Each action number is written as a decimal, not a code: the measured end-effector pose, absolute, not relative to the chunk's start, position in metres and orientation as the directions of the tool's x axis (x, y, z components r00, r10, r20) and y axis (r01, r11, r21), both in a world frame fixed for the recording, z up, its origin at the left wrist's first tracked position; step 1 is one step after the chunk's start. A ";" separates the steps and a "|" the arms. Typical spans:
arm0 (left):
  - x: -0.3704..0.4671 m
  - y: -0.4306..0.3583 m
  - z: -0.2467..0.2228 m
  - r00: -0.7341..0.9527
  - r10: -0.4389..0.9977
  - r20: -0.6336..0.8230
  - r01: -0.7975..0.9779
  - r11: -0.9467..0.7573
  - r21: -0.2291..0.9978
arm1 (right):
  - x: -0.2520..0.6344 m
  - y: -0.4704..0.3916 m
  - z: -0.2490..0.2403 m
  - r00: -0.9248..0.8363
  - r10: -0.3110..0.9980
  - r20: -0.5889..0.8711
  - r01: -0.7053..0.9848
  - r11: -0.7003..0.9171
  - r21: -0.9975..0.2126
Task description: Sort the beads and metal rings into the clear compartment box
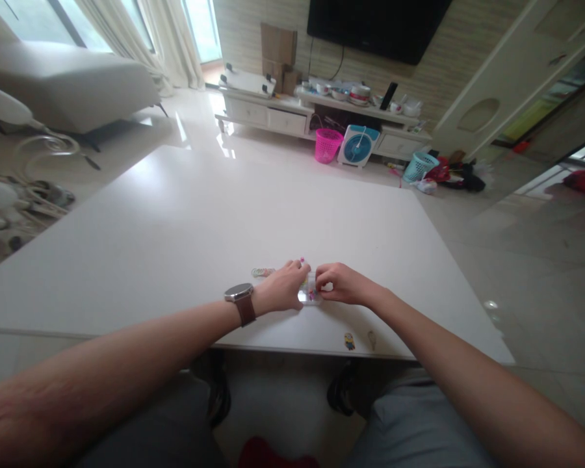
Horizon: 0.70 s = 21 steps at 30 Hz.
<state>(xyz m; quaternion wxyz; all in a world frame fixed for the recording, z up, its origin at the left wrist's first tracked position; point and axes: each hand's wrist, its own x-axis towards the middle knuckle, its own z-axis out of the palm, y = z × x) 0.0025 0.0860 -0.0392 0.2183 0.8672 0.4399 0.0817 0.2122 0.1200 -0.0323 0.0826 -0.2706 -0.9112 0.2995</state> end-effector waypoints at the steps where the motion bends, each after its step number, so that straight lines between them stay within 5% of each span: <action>1: 0.002 0.086 -0.040 0.603 0.796 -0.047 0.723 -0.520 0.455 | 0.212 0.120 -0.032 -0.841 0.541 -0.001 0.442 0.687 -0.577; 21: 0.003 0.085 -0.039 0.603 0.796 -0.055 0.743 -0.535 0.401 | 0.211 0.108 -0.016 -0.792 0.605 -0.079 0.573 0.693 -0.437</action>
